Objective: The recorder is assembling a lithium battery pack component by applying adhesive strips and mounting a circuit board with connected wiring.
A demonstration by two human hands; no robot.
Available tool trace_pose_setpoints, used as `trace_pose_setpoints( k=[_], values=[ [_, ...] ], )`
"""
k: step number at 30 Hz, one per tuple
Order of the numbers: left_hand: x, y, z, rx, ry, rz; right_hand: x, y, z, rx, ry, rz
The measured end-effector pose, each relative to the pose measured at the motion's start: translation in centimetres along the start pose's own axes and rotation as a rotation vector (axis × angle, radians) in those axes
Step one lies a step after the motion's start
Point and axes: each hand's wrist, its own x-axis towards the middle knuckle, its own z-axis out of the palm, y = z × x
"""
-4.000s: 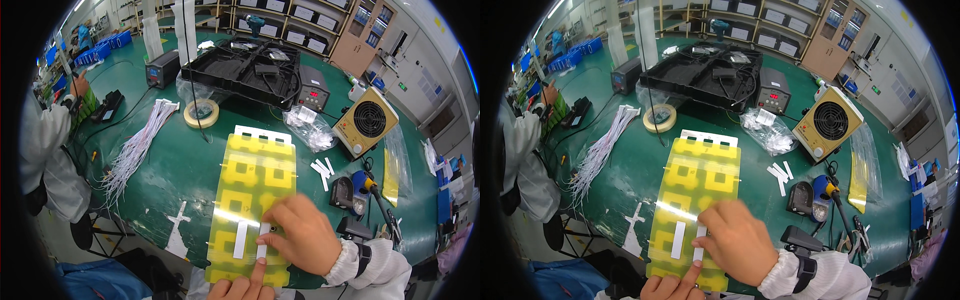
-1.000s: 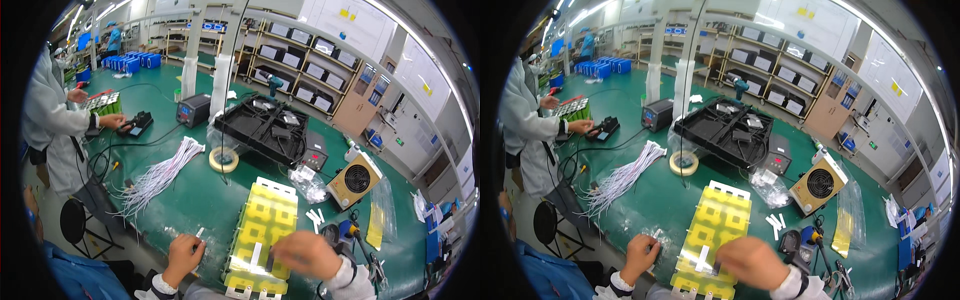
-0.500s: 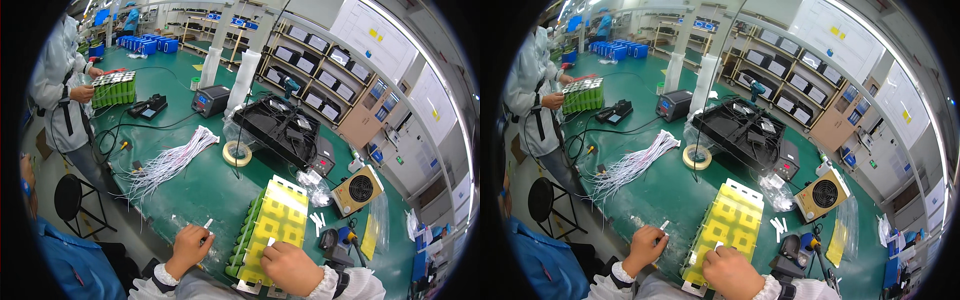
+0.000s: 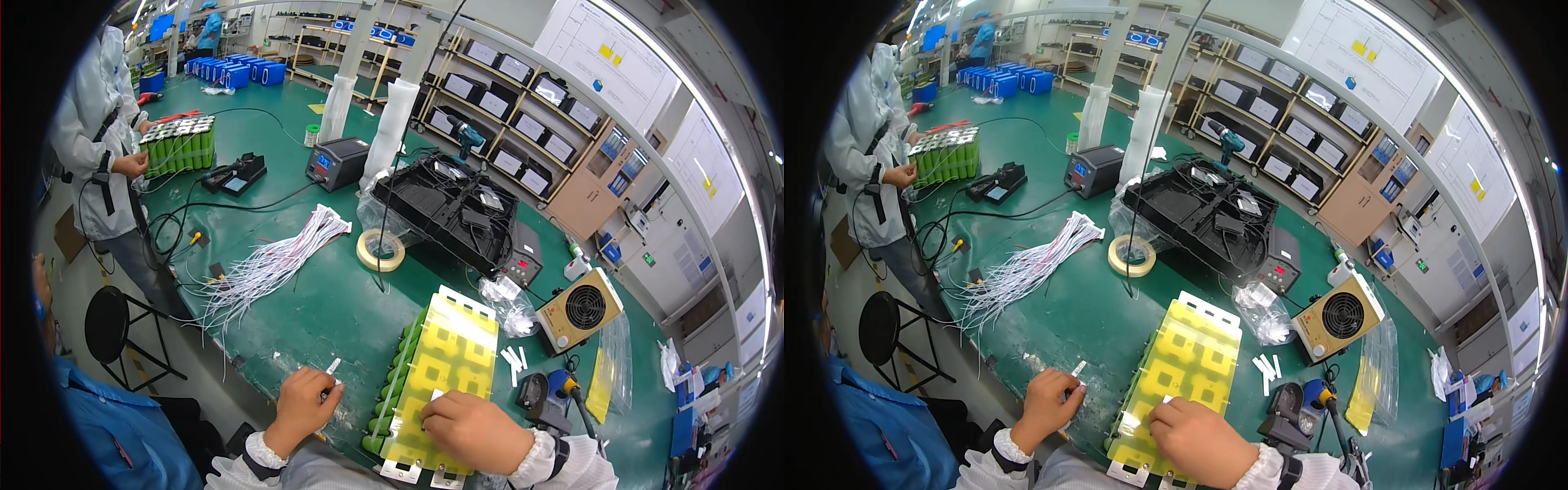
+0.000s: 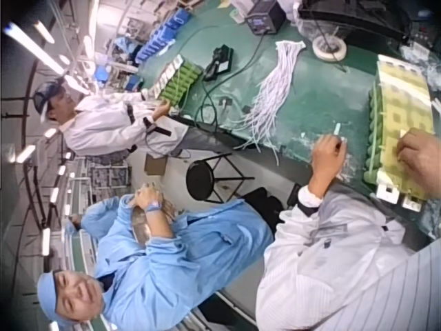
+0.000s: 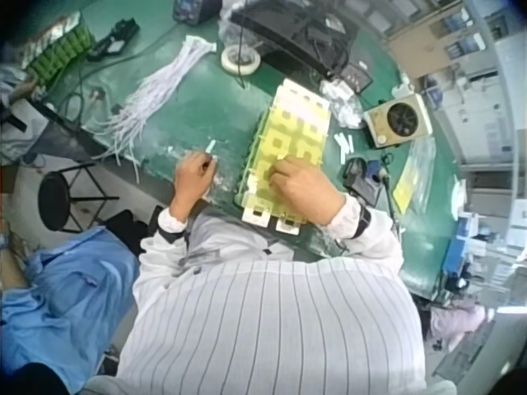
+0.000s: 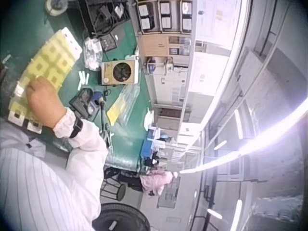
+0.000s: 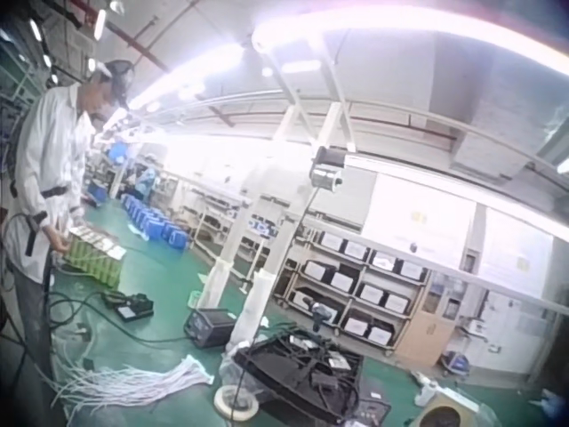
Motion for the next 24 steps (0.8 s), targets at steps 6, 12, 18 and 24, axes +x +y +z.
trace_pose_setpoints(
  k=[6, 12, 18, 24],
  values=[
    [-0.2, -0.6, -0.3, 0.025, 0.020, 0.004, -2.4, 9.4, -2.5, 0.244, 0.420, 0.421],
    [-0.4, -1.1, 0.0, 0.052, -0.157, -0.007, -12.1, 22.9, 0.7, 0.137, 1.054, 1.103],
    [-0.5, 1.1, -0.9, 0.071, -0.104, -0.103, -9.2, 27.1, 5.6, 0.035, 0.877, 1.146],
    [-0.4, 0.6, 0.4, 0.032, -0.048, -0.105, -8.6, 32.0, 9.8, -0.178, 0.589, 1.290]
  ],
)
